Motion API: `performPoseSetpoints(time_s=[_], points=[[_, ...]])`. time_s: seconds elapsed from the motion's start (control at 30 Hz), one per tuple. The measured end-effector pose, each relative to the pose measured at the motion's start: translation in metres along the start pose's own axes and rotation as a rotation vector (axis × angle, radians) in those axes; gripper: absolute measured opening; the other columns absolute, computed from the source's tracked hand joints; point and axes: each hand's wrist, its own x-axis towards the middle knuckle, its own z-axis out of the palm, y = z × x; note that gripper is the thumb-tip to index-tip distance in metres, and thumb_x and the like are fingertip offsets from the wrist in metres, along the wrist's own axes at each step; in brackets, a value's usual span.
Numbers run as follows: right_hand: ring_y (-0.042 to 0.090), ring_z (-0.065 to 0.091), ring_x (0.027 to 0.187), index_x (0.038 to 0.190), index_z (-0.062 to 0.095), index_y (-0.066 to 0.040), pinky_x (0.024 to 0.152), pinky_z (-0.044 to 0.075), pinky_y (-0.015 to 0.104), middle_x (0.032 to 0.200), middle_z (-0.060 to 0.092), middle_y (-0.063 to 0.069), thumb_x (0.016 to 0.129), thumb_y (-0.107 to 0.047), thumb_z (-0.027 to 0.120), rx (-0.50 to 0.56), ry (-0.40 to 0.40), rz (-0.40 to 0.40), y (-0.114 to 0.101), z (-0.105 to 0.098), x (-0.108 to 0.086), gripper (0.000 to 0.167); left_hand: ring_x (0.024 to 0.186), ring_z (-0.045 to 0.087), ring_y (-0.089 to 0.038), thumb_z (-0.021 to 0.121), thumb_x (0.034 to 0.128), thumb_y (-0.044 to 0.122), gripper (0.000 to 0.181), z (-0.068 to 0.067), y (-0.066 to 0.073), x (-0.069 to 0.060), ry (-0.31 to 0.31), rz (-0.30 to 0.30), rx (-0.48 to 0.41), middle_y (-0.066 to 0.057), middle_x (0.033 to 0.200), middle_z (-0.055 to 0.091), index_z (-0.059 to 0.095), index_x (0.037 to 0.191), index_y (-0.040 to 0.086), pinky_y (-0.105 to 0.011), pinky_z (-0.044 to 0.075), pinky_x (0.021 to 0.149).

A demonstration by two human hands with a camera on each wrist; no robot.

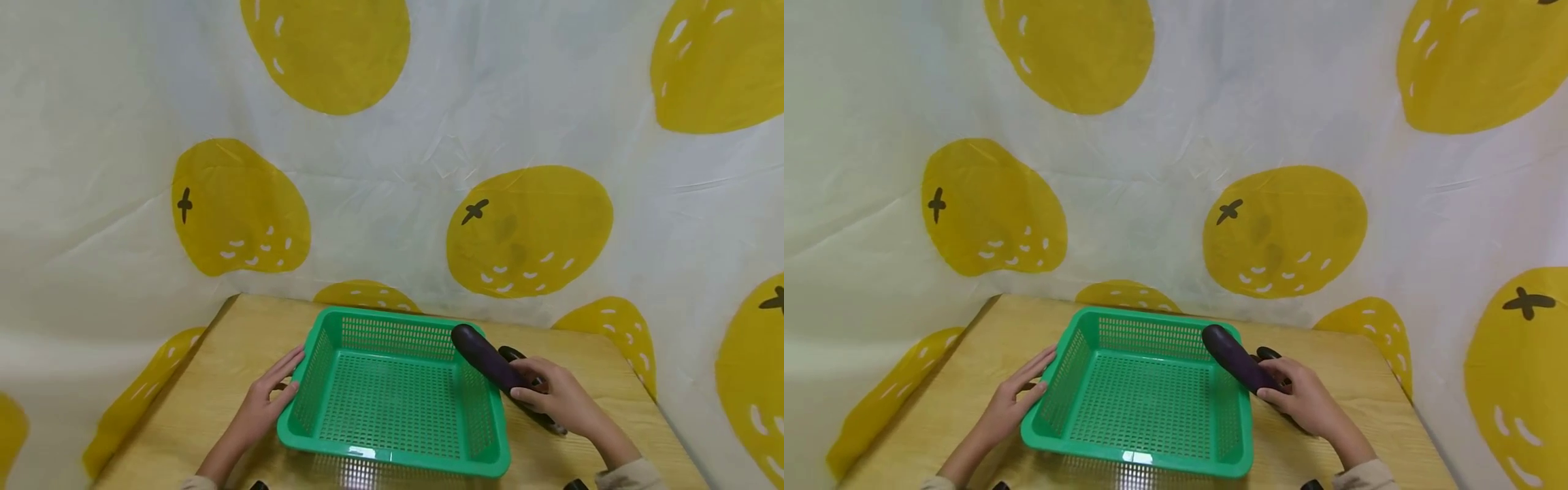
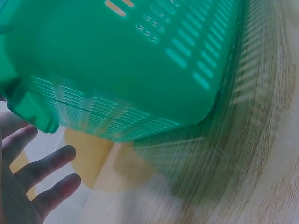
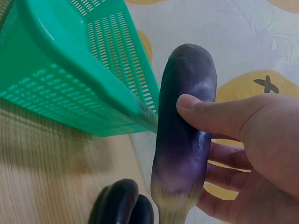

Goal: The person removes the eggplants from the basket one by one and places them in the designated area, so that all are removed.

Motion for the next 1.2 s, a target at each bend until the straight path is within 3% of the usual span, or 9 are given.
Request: performPoseSetpoints(time_s=[0.07,0.23,0.5,0.8,1.07,1.2], points=[[-0.003,0.057,0.089,0.125,0.07,-0.002,0.07,0.056,0.025,0.108,0.07,0.005,0.094,-0.019,0.077,0.002,0.012,0.026,0.0,-0.001,-0.001,0.036,0.128,0.053,0.008,0.057,0.1051,0.007,0.05,0.0,0.0,0.002,-0.002,-0.002,-0.001,-0.014,0.162,0.045,0.049,0.155,0.008,-0.027,0.057,0.084],[-0.001,0.054,0.086,0.123,0.071,-0.001,0.068,0.052,0.024,0.105,0.069,0.005,0.092,-0.019,0.078,-0.003,0.019,0.061,0.002,0.0,-0.005,0.037,0.128,0.051,0.011,0.057,0.1045,0.006,0.051,-0.001,-0.002,0.001,0.007,-0.001,-0.001,-0.004,0.163,0.045,0.049,0.154,0.009,-0.027,0.057,0.083],[-0.002,0.054,0.088,0.125,0.07,0.0,0.068,0.053,0.023,0.109,0.07,0.008,0.092,-0.02,0.078,0.0,0.004,0.105,0.007,-0.002,-0.013,0.039,0.128,0.05,0.012,0.058,0.1037,0.003,0.051,-0.001,-0.003,0.0,0.015,0.015,-0.003,-0.021,0.159,0.047,0.05,0.154,0.008,-0.026,0.057,0.083],[-0.002,0.053,0.088,0.126,0.069,0.001,0.071,0.055,0.024,0.114,0.07,0.011,0.092,-0.02,0.078,-0.002,0.008,0.149,0.012,-0.005,-0.019,0.041,0.129,0.049,0.014,0.057,0.1038,0.004,0.05,0.001,0.0,0.002,0.013,0.016,0.005,-0.024,0.157,0.047,0.05,0.153,0.005,-0.027,0.057,0.083],[0.0,0.059,0.093,0.127,0.068,0.004,0.074,0.059,0.027,0.118,0.071,0.016,0.092,-0.02,0.078,0.025,0.006,0.188,0.017,-0.006,-0.025,0.043,0.138,0.039,0.017,0.057,0.104,0.004,0.05,0.003,0.0,0.004,0.007,0.019,0.002,-0.025,0.157,0.047,0.05,0.153,0.004,-0.026,0.057,0.083],[0.004,0.061,0.094,0.127,0.067,0.004,0.075,0.059,0.029,0.117,0.071,0.016,0.092,-0.02,0.078,0.017,0.002,0.198,0.019,-0.006,-0.027,0.044,0.132,0.045,0.016,0.057,0.1038,0.004,0.05,0.003,0.0,0.003,0.01,0.019,0.004,-0.024,0.158,0.047,0.05,0.153,0.005,-0.026,0.057,0.082]])
